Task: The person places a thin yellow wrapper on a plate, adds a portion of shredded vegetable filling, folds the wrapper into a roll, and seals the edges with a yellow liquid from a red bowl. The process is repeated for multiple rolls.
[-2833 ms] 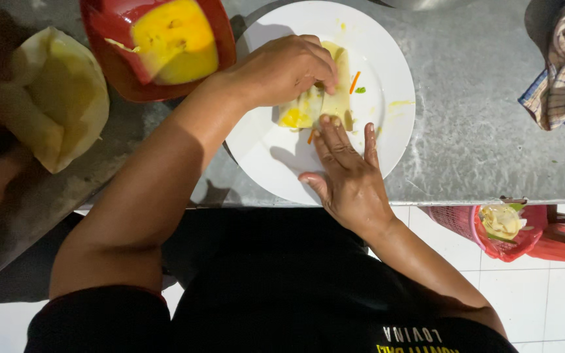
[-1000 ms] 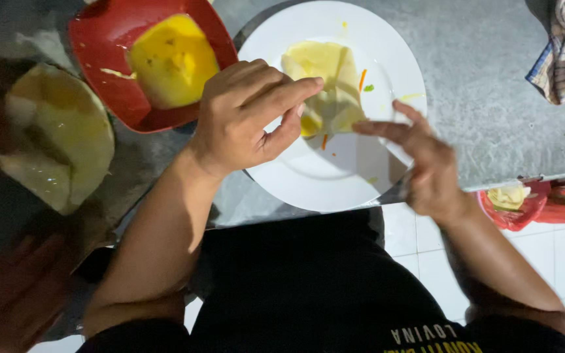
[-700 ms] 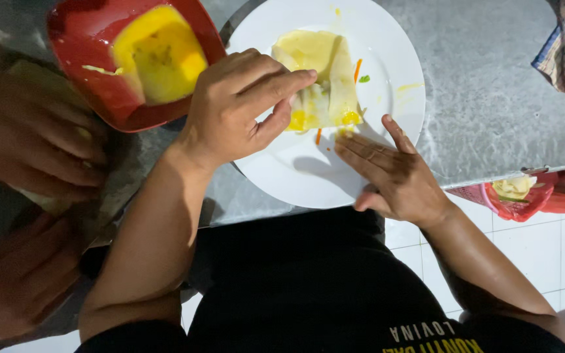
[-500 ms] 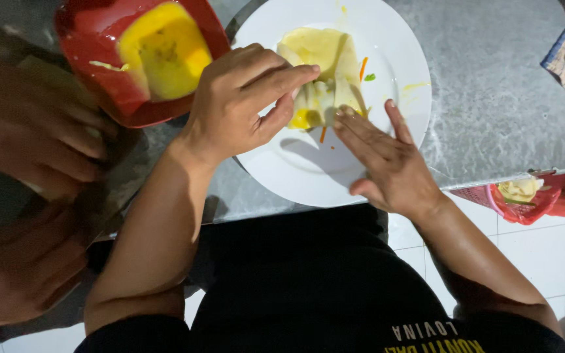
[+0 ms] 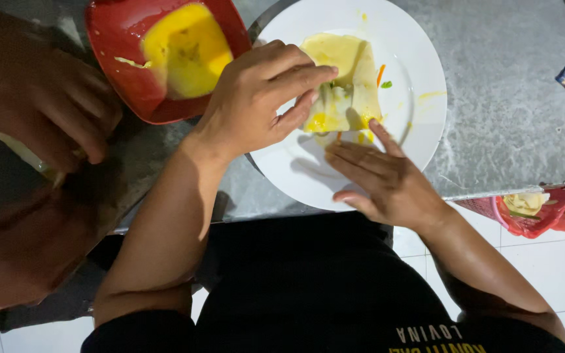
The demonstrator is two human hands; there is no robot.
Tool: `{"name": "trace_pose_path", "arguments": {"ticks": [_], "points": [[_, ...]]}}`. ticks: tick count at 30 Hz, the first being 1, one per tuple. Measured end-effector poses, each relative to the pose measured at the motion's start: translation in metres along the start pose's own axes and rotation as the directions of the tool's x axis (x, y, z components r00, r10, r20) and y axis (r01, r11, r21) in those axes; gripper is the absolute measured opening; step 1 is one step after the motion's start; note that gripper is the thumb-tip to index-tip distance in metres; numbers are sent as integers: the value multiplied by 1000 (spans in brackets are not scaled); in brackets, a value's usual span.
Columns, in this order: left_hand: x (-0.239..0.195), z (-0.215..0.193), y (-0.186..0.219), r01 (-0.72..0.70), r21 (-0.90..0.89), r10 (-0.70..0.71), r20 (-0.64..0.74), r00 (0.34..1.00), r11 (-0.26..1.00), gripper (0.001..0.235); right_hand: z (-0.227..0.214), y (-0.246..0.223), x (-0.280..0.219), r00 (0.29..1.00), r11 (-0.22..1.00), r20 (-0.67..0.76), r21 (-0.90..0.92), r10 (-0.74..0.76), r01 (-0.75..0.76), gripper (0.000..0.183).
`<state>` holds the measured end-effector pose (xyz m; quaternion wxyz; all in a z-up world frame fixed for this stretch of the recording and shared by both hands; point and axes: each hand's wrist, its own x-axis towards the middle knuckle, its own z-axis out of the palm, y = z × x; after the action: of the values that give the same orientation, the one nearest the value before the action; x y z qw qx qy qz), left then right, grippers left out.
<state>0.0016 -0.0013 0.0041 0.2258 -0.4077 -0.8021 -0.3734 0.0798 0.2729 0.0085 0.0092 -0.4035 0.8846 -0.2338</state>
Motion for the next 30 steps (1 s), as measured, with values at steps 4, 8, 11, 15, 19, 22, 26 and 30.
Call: {"name": "trace_pose_path", "arguments": {"ticks": [4, 8, 11, 15, 19, 22, 26, 30], "points": [[-1, 1, 1, 41, -59, -30, 181, 983, 997, 33, -20, 20, -7, 988, 998, -142, -16, 57, -60, 43], [-1, 10, 9, 61, -76, -33, 329, 944, 995, 42, -30, 36, 4, 990, 998, -137, -59, -14, 6, 44], [1, 14, 12, 88, -43, -64, 400, 914, 995, 51, -34, 40, 14, 992, 991, -75, -94, -104, 96, 46], [4, 19, 13, 123, -10, -107, 429, 897, 992, 50, -34, 50, 26, 988, 977, -28, -154, -154, 148, 44], [4, 19, 14, 162, -4, -144, 443, 885, 987, 49, -36, 57, 31, 978, 949, 25, -238, -206, 206, 44], [4, 20, 13, 182, -8, -159, 453, 877, 983, 49, -37, 64, 34, 961, 903, 58, -331, -272, 275, 43], [4, 26, 13, 80, 52, -95, 399, 912, 995, 44, -33, 74, 38, 930, 835, 70, -420, -361, 356, 39], [4, 26, 13, 59, 85, -87, 392, 916, 995, 47, -33, 80, 42, 922, 828, 81, -415, -378, 376, 41]]}}
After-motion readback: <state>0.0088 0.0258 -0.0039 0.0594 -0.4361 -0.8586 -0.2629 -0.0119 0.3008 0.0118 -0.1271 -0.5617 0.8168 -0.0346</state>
